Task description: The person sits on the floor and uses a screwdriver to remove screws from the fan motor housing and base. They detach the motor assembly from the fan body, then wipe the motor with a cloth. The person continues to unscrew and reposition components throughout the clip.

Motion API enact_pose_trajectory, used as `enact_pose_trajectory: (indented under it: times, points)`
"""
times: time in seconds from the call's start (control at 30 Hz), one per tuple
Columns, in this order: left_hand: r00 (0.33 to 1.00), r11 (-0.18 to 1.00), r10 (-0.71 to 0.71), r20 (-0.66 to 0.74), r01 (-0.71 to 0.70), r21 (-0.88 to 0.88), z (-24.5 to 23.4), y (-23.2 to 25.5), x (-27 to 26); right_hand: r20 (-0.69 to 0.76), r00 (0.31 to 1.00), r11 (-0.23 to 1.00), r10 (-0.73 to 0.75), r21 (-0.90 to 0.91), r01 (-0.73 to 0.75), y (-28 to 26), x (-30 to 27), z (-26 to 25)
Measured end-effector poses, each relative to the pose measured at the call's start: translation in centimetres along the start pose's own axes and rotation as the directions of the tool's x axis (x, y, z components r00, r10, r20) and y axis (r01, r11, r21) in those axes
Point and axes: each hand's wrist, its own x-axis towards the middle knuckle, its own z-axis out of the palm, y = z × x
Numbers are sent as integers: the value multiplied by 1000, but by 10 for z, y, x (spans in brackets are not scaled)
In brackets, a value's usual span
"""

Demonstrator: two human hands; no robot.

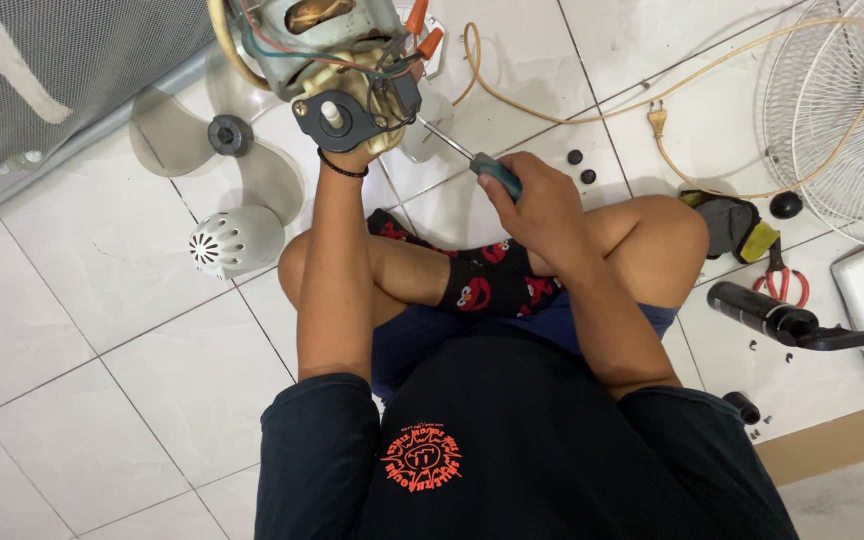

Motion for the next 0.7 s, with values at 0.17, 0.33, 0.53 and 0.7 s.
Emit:
enact_pose_trajectory:
  times: [0.17,0.33,0.53,0.7]
  points:
    - [991,827,134,31,-129,547,10,1,-3,-59,989,989,-136,53,139,1,1,-1]
    - [984,854,171,41,-169,493,22,-1,-7,-99,990,994,-103,15,105,6,-3,2]
    - [987,914,157,27,-155,376,22,-2,-5,20,997,996,-71,-56,72,11,1,3]
    - [975,831,213,69,-218,512,22,-4,-3,-100,980,984,-174,18,176,3,1,0]
